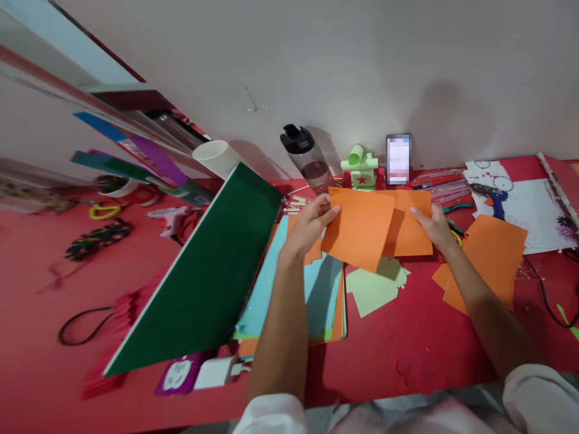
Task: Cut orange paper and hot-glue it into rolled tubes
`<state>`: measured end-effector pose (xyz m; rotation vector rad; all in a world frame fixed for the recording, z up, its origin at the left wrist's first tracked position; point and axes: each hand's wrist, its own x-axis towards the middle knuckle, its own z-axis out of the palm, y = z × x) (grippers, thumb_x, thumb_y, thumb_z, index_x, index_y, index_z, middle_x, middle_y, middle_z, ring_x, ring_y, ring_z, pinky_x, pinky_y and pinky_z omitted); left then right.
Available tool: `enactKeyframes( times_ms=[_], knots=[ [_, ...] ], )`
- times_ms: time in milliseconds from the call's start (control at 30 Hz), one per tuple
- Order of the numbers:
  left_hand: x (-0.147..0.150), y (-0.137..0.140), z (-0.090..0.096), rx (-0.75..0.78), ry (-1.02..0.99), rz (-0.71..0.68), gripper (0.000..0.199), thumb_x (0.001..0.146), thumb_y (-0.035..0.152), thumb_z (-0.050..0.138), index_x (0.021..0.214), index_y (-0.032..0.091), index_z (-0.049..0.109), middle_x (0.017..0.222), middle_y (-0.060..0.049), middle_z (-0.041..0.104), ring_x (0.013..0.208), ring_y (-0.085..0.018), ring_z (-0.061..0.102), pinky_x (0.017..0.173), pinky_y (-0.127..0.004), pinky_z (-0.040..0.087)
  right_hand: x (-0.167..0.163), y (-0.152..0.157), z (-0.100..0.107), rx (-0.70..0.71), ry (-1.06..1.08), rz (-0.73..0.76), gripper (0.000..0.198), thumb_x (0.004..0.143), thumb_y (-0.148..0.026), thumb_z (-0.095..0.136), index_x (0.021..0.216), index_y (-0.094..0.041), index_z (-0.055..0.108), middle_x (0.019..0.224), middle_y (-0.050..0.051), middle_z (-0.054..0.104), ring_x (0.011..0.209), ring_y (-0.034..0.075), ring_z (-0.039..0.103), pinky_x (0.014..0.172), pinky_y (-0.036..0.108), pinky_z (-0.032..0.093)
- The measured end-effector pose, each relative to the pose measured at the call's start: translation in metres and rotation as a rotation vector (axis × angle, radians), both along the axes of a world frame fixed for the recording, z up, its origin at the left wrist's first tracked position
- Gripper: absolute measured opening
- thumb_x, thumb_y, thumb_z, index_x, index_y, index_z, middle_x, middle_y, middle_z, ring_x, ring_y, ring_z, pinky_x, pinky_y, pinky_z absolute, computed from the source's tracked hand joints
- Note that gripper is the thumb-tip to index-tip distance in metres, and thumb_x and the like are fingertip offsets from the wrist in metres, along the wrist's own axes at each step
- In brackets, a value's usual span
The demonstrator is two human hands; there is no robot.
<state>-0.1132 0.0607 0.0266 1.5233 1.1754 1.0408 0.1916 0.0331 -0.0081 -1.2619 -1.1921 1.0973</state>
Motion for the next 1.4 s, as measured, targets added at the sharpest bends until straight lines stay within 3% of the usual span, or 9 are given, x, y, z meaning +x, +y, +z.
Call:
enactKeyframes(
  times_ms=[133, 333, 467, 733, 833, 1000, 1167, 1400],
  knots=[
    [0.046, 0.004, -0.028, -0.154, -0.149, -0.016, 0.033, 0.086, 0.052, 0.068, 0.088, 0.024, 0.052, 0.085, -0.001, 0.063, 0.075, -0.016, 0.059, 0.065, -0.026, 0.048, 0.0, 0.003, -0.005, 0.054, -0.024, -0.057, 0.047, 0.083, -0.064, 0.071, 0.105, -0.022, 0.071, 0.112, 0.008, 0.079, 0.102, 0.028, 0.074, 0.089, 0.041, 0.061],
    [0.081, -0.004, -0.049, -0.187, -0.362, -0.009, 0.032, 0.09, 0.05, 0.067, 0.098, 0.024, 0.051, 0.099, -0.004, 0.071, 0.083, -0.018, 0.07, 0.074, -0.031, 0.057, -0.003, 0.002, -0.006, 0.092, -0.107, -0.093, 0.055, 0.087, -0.078, 0.057, 0.089, -0.023, 0.067, 0.091, 0.005, 0.074, 0.097, 0.028, 0.07, 0.085, 0.04, 0.059],
    [0.086, -0.007, -0.048, -0.118, -0.345, 0.016, 0.037, 0.09, 0.054, 0.067, 0.105, 0.025, 0.048, 0.101, -0.004, 0.072, 0.083, -0.018, 0.071, 0.072, -0.03, 0.057, -0.006, -0.003, -0.002, 0.112, -0.113, -0.114, 0.06, 0.089, -0.082, 0.048, 0.083, -0.025, 0.064, 0.085, 0.006, 0.071, 0.093, 0.028, 0.069, 0.084, 0.041, 0.06],
    [0.087, -0.011, -0.036, 0.11, -0.306, 0.119, 0.039, 0.096, 0.059, 0.061, 0.113, 0.024, 0.059, 0.122, -0.009, 0.071, 0.112, -0.023, 0.069, 0.092, -0.034, 0.058, -0.016, -0.01, 0.011, 0.17, -0.073, -0.072, 0.043, 0.077, -0.055, 0.08, 0.105, -0.022, 0.073, 0.112, 0.01, 0.079, 0.101, 0.029, 0.074, 0.091, 0.043, 0.061],
    [0.085, -0.012, -0.034, 0.148, -0.247, 0.149, 0.04, 0.097, 0.06, 0.058, 0.113, 0.024, 0.061, 0.118, -0.008, 0.071, 0.11, -0.023, 0.069, 0.09, -0.034, 0.058, -0.018, -0.011, 0.014, 0.184, -0.056, -0.066, 0.036, 0.08, -0.05, 0.079, 0.101, -0.021, 0.076, 0.109, 0.011, 0.08, 0.099, 0.03, 0.075, 0.092, 0.045, 0.062],
    [0.08, -0.015, -0.033, 0.185, -0.241, 0.072, 0.044, 0.096, 0.062, 0.059, 0.118, 0.024, 0.06, 0.113, -0.008, 0.071, 0.105, -0.024, 0.069, 0.087, -0.033, 0.057, -0.02, -0.013, 0.012, 0.174, -0.024, -0.006, 0.031, 0.082, -0.049, 0.078, 0.096, -0.021, 0.076, 0.104, 0.01, 0.08, 0.097, 0.031, 0.075, 0.092, 0.047, 0.061],
    [0.078, -0.013, -0.04, 0.232, -0.189, 0.05, 0.041, 0.093, 0.059, 0.065, 0.111, 0.022, 0.063, 0.11, -0.007, 0.069, 0.097, -0.021, 0.067, 0.082, -0.031, 0.055, -0.023, -0.012, 0.003, 0.222, -0.064, 0.027, 0.027, 0.08, -0.044, 0.079, 0.092, -0.022, 0.069, 0.116, 0.01, 0.075, 0.107, 0.029, 0.071, 0.099, 0.046, 0.056],
    [0.085, -0.019, -0.042, 0.327, -0.188, 0.002, 0.034, 0.099, 0.049, 0.06, 0.123, 0.025, 0.058, 0.111, -0.007, 0.071, 0.107, -0.023, 0.07, 0.099, -0.041, 0.053, -0.032, -0.018, 0.002, 0.208, -0.03, 0.043, 0.029, 0.08, -0.047, 0.079, 0.091, -0.024, 0.065, 0.089, 0.003, 0.072, 0.081, 0.023, 0.069, 0.079, 0.039, 0.058]
  ],
)
